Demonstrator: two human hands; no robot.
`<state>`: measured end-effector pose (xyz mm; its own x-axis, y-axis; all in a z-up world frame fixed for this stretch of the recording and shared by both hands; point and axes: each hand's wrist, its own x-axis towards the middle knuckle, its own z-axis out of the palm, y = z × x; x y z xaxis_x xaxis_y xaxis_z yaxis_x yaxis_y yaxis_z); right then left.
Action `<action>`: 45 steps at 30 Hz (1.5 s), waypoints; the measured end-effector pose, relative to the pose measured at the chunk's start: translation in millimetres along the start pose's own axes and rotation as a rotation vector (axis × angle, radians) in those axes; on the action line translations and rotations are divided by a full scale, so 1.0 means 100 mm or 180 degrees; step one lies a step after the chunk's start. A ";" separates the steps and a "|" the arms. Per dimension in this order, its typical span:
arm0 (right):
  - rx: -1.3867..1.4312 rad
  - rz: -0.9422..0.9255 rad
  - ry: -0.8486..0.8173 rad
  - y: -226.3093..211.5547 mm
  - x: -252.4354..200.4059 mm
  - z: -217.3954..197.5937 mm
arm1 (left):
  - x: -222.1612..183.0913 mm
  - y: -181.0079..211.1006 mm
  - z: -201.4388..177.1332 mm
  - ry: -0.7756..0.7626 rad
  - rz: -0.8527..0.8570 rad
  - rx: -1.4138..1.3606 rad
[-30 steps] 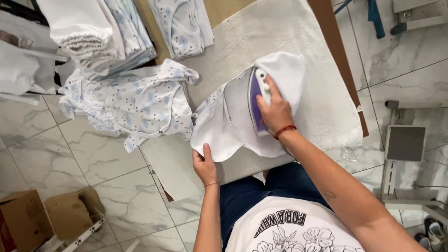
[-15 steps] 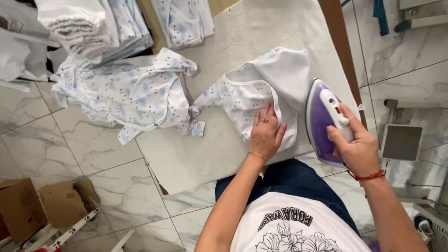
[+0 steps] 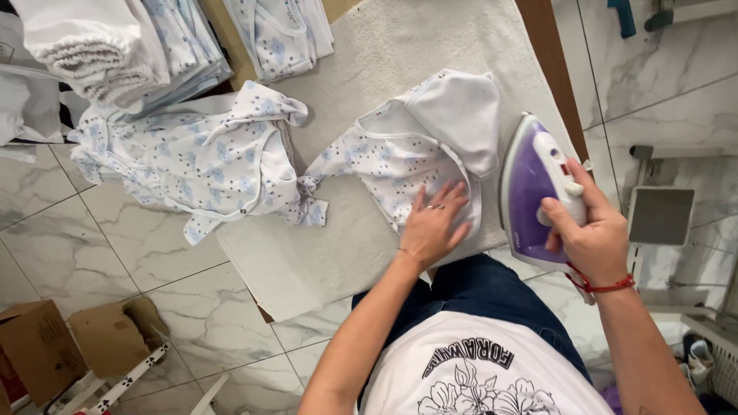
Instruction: Ironing and folding baby onesies on a flat surface at a garment factory
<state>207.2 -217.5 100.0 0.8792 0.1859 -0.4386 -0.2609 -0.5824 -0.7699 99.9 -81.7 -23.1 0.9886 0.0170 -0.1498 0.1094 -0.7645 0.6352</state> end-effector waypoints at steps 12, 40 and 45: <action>-0.1701 -0.1795 -0.0837 0.38 0.30 1.06 | 0.10 -1.55 -0.44 0.1920 -0.1654 0.1375; -0.2300 -0.1104 -0.0814 0.36 0.34 1.01 | 0.10 -1.97 -0.46 0.1803 -0.2185 -0.0692; -0.1607 -0.0857 -0.0972 0.47 0.39 1.08 | 0.12 -2.01 -0.41 0.1899 -0.2031 -0.0644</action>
<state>186.3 -152.0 -4.0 0.7153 0.5508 -0.4301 0.2380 -0.7706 -0.5912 94.2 99.0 -121.7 0.6166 0.7752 -0.1374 0.6170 -0.3676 0.6958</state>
